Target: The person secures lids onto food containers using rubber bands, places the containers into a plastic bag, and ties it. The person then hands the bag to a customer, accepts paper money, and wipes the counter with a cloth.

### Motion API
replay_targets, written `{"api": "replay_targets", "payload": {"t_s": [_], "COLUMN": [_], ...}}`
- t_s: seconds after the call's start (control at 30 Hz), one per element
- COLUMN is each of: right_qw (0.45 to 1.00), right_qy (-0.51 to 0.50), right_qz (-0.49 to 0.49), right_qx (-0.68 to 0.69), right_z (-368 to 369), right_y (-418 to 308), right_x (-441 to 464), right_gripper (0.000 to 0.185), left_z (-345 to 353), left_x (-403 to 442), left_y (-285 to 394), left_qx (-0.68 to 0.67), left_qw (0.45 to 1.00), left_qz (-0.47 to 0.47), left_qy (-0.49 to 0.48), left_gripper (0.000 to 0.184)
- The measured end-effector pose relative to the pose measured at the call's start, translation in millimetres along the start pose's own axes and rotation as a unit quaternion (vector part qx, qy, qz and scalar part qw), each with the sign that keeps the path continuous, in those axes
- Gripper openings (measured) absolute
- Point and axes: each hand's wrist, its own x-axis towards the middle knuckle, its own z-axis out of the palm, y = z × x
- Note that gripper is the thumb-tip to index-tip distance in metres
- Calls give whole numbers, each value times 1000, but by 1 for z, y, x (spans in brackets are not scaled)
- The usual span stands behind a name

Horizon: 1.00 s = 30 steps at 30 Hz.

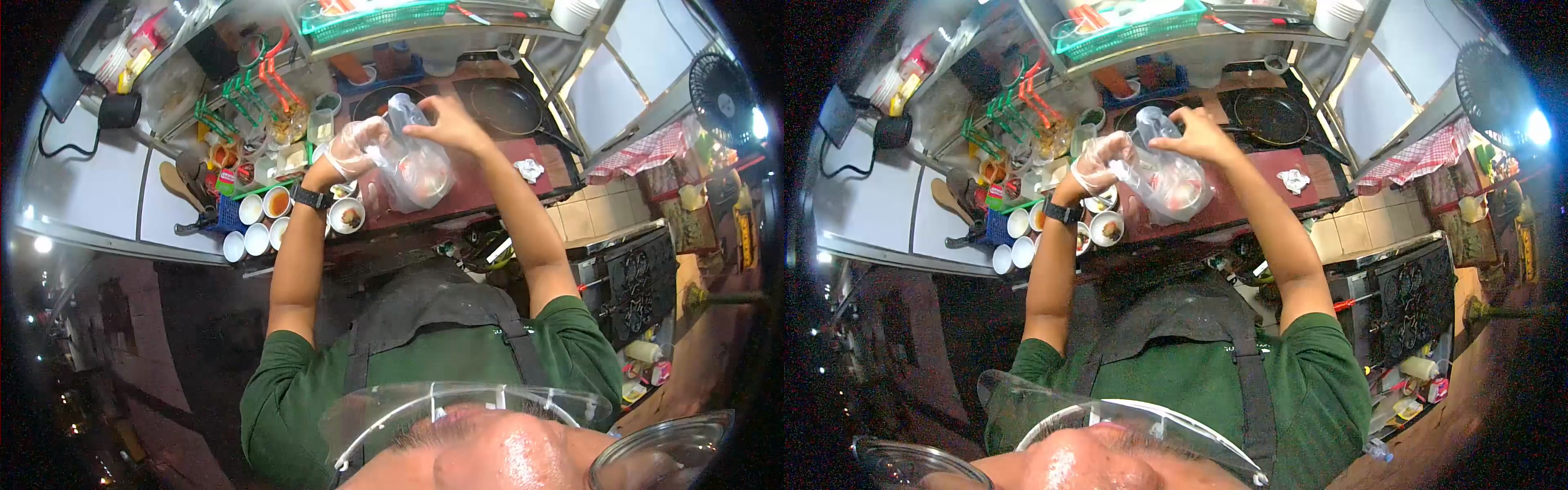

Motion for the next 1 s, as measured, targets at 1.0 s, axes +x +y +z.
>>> {"api": "replay_targets", "payload": {"t_s": [1.0], "right_qw": [942], "right_qy": [256], "right_qz": [-113], "right_qx": [188], "right_z": [-22], "right_y": [-6], "right_x": [-17], "right_gripper": [12], "left_z": [32], "left_x": [-12], "left_y": [16], "left_qx": [-114], "left_qw": [978], "left_qz": [-49], "left_qy": [167], "left_gripper": [17]}}
